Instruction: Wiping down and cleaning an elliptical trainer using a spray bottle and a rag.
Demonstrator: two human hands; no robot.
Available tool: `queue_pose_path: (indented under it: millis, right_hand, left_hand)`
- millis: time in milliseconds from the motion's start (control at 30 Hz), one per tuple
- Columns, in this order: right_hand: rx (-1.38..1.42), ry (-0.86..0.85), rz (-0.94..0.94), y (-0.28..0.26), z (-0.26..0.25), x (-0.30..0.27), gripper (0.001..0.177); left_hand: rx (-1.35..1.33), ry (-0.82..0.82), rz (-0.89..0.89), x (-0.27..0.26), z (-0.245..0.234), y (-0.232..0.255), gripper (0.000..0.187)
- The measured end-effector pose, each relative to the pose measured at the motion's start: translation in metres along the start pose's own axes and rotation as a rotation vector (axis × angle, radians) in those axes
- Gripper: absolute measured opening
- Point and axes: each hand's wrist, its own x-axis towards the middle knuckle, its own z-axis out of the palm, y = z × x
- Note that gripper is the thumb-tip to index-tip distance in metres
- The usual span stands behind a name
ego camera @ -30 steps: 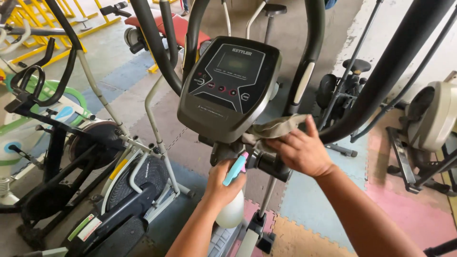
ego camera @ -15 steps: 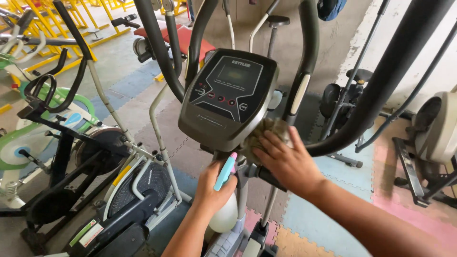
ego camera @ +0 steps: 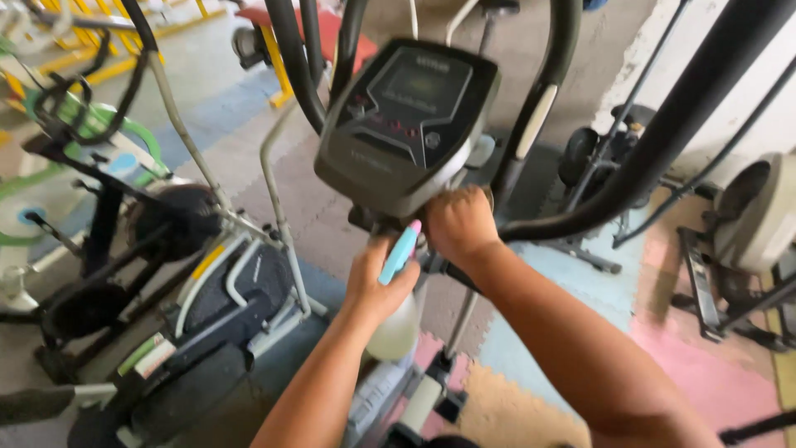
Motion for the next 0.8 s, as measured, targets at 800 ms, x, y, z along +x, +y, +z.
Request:
queue_pose_path:
  millis: [800]
  right_hand:
    - [-0.307,0.347,-0.411,0.110,-0.063,-0.056,0.062]
  left_hand:
    - [-0.116,-0.070,0.151,0.010,0.018,0.052,0.032]
